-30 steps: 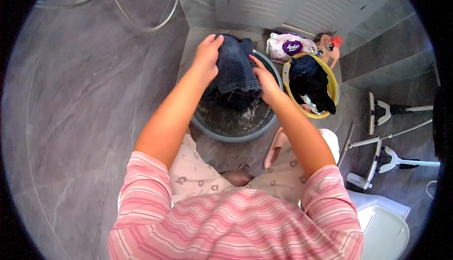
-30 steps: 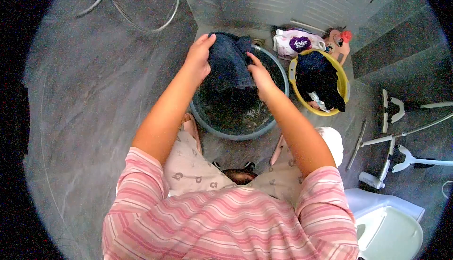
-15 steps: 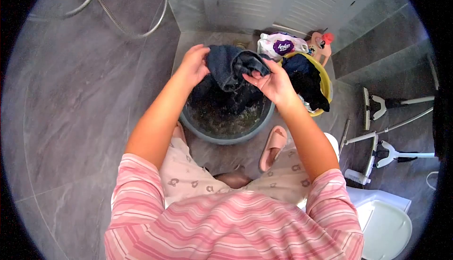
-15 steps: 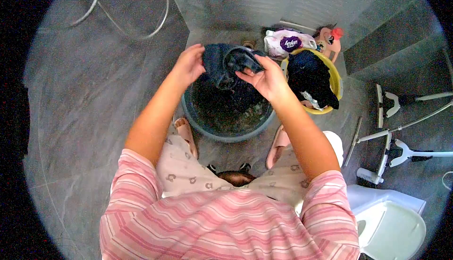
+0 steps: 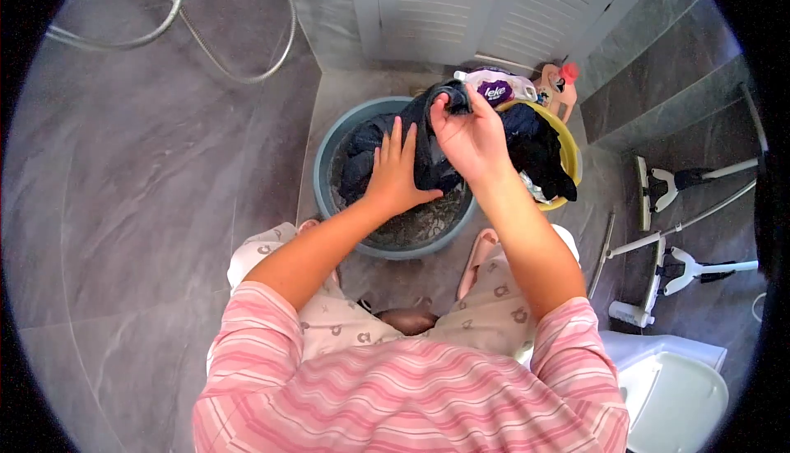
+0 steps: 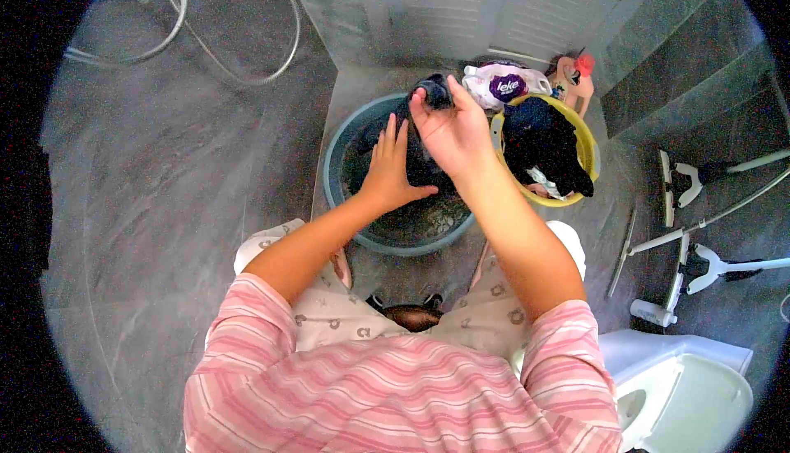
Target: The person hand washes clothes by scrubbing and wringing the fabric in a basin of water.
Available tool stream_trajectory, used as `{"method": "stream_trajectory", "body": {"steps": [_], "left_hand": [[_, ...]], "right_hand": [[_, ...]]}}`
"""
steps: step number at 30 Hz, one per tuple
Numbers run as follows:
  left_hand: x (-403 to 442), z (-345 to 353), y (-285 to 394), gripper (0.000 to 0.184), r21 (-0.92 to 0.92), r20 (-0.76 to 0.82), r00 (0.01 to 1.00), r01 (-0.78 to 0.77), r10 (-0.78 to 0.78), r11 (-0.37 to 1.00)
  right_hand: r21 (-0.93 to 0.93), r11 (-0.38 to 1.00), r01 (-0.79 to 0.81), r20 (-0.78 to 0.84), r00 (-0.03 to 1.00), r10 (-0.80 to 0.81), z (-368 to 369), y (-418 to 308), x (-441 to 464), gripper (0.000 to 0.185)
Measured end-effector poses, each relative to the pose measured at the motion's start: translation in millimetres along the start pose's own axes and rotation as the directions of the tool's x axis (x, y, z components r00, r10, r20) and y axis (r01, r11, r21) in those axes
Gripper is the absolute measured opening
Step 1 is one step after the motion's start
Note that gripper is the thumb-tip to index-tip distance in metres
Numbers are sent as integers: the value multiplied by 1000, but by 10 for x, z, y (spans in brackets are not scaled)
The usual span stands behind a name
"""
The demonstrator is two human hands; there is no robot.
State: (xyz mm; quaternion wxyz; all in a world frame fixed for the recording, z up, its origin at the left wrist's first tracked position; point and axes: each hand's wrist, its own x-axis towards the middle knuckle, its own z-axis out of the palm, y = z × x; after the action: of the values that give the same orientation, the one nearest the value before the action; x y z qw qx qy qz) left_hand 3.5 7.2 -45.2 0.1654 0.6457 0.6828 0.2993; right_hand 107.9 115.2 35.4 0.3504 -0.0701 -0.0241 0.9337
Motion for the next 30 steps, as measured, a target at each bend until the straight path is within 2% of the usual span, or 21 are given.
{"method": "stream_trajectory", "body": {"steps": [2,4,6,7,8,10,12,13,14,15,16,17,18,19,21,22,24,26,28,29,30], "left_hand": [[-11,126,9,114,68,-181,980,97,-84,993],[-47,194,-2,115,61,-211,972,121,-106,991],[-81,277,-39,117,-108,-302,941,123,-150,987],[-102,305,-23,121,-183,-249,949,152,-195,971],[-126,347,15,114,-123,-294,937,161,-191,979],[-136,275,-13,91,-516,-107,921,271,-376,812],[-111,248,-330,68,-531,-102,894,322,-436,784],[-104,256,-619,44,-530,-249,883,219,-398,819],[-103,137,-819,38,-419,-227,820,404,-525,813],[-102,-78,-879,39,-501,-239,766,428,-596,752],[-63,-171,-1210,37,-557,-255,794,346,-552,755],[-103,-583,-900,34,-496,-238,826,348,-511,795],[-116,-733,-960,29,-401,-222,878,313,-423,861],[-181,-868,-858,28,-278,-204,914,288,-349,916],[-283,-991,-766,27,-159,-172,945,254,-280,954],[-319,-1006,-771,25,-149,-111,961,234,-251,961],[-380,-1033,-703,25,-145,-54,973,214,-223,966],[-405,-1075,-509,26,-122,-61,977,194,-202,974],[-389,-1128,-540,29,-87,-66,963,254,-260,963],[-374,-1145,-545,33,-53,-65,947,313,-316,948],[-375,-1198,-474,33,-55,-70,948,308,-312,950]], "right_hand": [[94,995,-23,47,999,18,-28,33,-13,22],[108,993,39,9,999,-40,96,97,-82,23],[124,991,49,22,998,-53,112,109,-119,22],[146,987,62,30,997,-67,120,109,-116,22],[150,986,73,8,997,-75,125,102,-120,20],[54,996,78,-25,997,-76,128,52,-151,16],[-169,985,32,-42,998,-40,36,-110,-184,17],[-283,959,-23,-88,996,-2,-9,-222,-214,19],[-391,920,-43,-99,995,5,-179,-353,-188,21],[-642,762,-78,-208,975,-75,-71,-362,-315,24],[-830,538,-146,-283,942,-182,46,-372,-440,28],[-903,391,-175,-233,967,-105,-127,-478,-436,40],[-903,391,-176,-234,966,-106,-248,-494,-457,40],[-948,239,-212,-252,956,-151,-333,-493,-493,44],[-959,-32,-283,-261,919,-294,-472,-433,-566,59],[-957,-34,-288,-266,918,-293,-635,-442,-552,59],[-871,-447,-203,12,902,-432,-958,-509,-486,71],[-910,-363,-203,-59,927,-371,-716,-442,-583,85],[-883,-468,21,105,983,-154,-558,-334,-726,93],[-771,-631,85,162,985,-65,-442,-300,-793,95],[-674,-737,43,127,990,-58,-431,-256,-818,79]]}}
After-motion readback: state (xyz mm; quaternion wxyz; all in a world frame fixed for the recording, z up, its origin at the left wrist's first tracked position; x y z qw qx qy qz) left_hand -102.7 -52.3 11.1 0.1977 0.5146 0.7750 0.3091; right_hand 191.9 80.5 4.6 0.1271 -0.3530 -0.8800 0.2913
